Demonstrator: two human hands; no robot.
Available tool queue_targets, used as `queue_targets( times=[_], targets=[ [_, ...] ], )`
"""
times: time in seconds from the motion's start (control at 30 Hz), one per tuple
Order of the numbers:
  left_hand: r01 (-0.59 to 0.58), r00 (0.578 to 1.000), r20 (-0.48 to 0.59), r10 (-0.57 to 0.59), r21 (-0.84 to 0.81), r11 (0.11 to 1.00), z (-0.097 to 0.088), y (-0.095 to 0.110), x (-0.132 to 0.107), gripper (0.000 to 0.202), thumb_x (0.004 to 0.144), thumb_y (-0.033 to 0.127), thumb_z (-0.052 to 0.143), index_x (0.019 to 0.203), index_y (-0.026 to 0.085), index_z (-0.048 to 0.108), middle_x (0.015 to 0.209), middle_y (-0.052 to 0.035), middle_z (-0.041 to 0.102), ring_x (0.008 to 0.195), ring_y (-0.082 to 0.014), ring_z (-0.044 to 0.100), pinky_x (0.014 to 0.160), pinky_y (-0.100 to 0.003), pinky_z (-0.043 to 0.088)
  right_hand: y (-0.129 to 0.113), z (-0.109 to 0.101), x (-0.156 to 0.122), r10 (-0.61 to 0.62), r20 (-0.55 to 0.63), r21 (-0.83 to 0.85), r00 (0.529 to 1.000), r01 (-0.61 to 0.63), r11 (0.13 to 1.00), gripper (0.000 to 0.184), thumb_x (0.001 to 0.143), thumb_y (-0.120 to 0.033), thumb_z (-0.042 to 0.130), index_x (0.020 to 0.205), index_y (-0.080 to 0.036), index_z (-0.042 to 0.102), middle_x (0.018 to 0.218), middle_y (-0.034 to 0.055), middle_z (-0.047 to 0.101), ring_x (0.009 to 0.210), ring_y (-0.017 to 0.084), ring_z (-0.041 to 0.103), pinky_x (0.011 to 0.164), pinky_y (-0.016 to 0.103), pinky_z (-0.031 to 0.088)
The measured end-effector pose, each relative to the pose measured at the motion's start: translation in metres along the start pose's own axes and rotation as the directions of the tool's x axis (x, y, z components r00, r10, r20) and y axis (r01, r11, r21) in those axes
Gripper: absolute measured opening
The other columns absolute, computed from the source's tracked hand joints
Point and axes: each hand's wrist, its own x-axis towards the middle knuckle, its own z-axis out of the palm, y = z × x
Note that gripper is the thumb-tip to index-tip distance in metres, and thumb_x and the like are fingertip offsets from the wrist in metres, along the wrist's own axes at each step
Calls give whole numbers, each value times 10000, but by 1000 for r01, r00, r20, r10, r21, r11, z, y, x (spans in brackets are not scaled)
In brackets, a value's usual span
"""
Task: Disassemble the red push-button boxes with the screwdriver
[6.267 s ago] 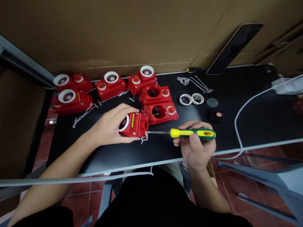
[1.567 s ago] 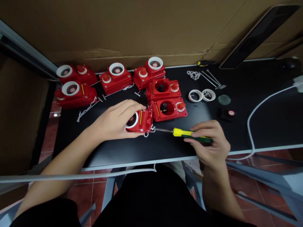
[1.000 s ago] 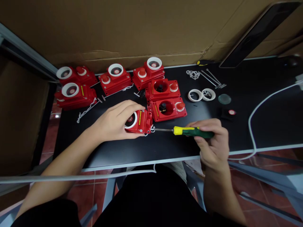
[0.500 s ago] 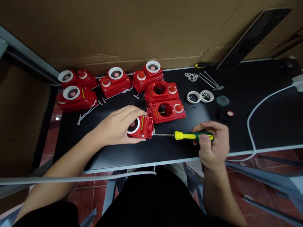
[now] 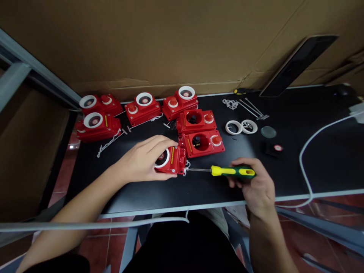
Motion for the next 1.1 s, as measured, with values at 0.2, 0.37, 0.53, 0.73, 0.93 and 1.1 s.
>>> queue_targets(
  times=[0.2,0.37,0.53,0.73,0.93,1.1],
  targets=[
    [1,1000,2,-1,21,1000,1,-2,-1,691,925,456,920,1443,152,577,1296,-158,767,1159,-294,783,1026,-407,656,1,2,2,-122,-43,5,992,123,992,192,1079,-362,687,1254,-283,693,1101,60,706,822,194,669,692,324,584],
    [-4,1000,14,4,17,1000,1,-2,0,685,924,441,922,1445,157,580,1291,-157,774,1154,-296,786,1022,-408,659,-4,2,3,-61,33,115,998,57,992,301,1063,-465,687,1301,-280,674,1125,77,732,848,229,713,615,320,557],
    [13,1000,13,-13,11,1000,0,-1,-1,669,939,458,901,1454,176,580,1309,-152,773,1181,-298,783,1037,-418,661,4,0,1,-26,-88,-90,996,18,996,216,1116,-416,617,1207,-253,728,966,45,698,672,162,621,564,288,507],
    [23,999,23,-23,9,1000,0,0,-1,665,944,463,898,1457,182,583,1311,-154,775,1177,-304,788,1036,-421,660,0,2,4,-52,18,99,998,50,994,347,1062,-513,666,1315,-275,659,1020,50,701,731,189,654,526,278,502],
    [7,1000,6,-7,33,999,0,-2,0,673,937,476,902,1434,155,581,1286,-158,768,1162,-299,783,1018,-416,664,2,1,4,-59,-24,-57,998,57,997,280,1043,-400,741,1284,-275,670,989,31,678,720,158,648,585,263,540],
    [-9,1000,1,9,41,999,0,-2,0,658,946,465,893,1435,155,582,1277,-155,772,1144,-292,785,999,-406,668,-1,2,6,60,55,55,997,-63,997,336,1088,-527,621,1304,-273,665,998,36,688,595,141,610,431,239,422]
  ],
)
